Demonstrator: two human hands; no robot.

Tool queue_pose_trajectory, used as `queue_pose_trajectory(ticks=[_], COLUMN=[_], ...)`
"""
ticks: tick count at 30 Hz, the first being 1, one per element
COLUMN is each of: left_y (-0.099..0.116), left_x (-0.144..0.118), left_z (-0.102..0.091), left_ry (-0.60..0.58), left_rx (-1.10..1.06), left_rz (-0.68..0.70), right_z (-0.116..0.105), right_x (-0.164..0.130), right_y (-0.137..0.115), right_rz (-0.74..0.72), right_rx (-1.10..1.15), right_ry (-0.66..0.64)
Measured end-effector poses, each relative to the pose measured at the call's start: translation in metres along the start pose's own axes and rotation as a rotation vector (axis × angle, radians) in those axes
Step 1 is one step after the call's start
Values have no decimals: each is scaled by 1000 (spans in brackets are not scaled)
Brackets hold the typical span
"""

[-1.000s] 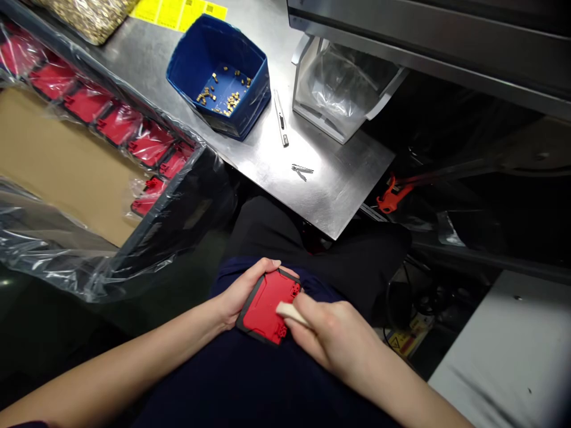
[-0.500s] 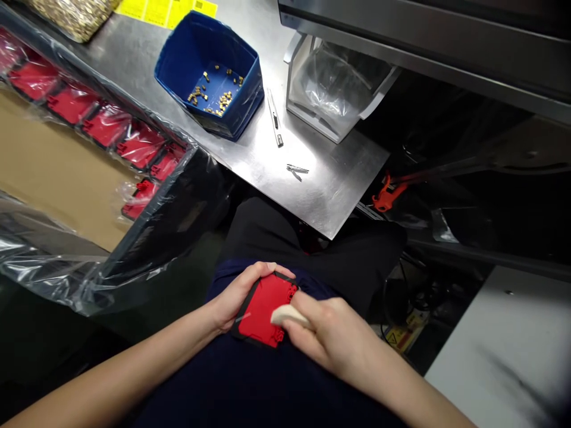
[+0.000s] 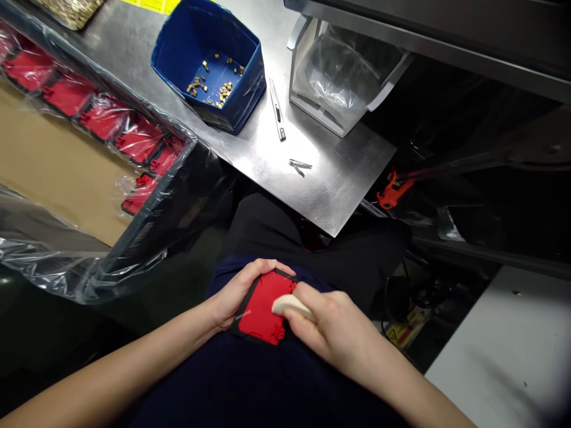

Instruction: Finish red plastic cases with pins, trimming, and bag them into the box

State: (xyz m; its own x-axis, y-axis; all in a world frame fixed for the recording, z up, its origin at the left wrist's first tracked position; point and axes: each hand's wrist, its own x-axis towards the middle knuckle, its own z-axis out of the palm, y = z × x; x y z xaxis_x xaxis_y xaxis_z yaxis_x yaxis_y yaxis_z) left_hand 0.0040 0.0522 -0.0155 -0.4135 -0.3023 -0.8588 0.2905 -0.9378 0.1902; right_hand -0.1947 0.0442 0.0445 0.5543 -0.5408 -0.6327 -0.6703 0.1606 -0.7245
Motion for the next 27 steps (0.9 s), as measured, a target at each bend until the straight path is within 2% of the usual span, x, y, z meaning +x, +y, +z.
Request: queue_pose_trajectory(ticks=[10,15,18,23,27], left_y=[2,4,4,5,7], left_x=[1,1,1,2,2], left_z=[1,2,2,1,2], left_ry=[-19,5,-1,12,4], left_rx=[7,-28,-8,24,44], left_rz=[-2,-46,-23,-3,21], right_z=[3,-1,-2,-2,-3], right_x=[-2,2,5,3,3], right_y=[0,0,-1,1,2], right_rz=[23,58,33,29,20], right_rx=[-4,19,31,86,107], right_ry=[-13,26,-29,2,-26])
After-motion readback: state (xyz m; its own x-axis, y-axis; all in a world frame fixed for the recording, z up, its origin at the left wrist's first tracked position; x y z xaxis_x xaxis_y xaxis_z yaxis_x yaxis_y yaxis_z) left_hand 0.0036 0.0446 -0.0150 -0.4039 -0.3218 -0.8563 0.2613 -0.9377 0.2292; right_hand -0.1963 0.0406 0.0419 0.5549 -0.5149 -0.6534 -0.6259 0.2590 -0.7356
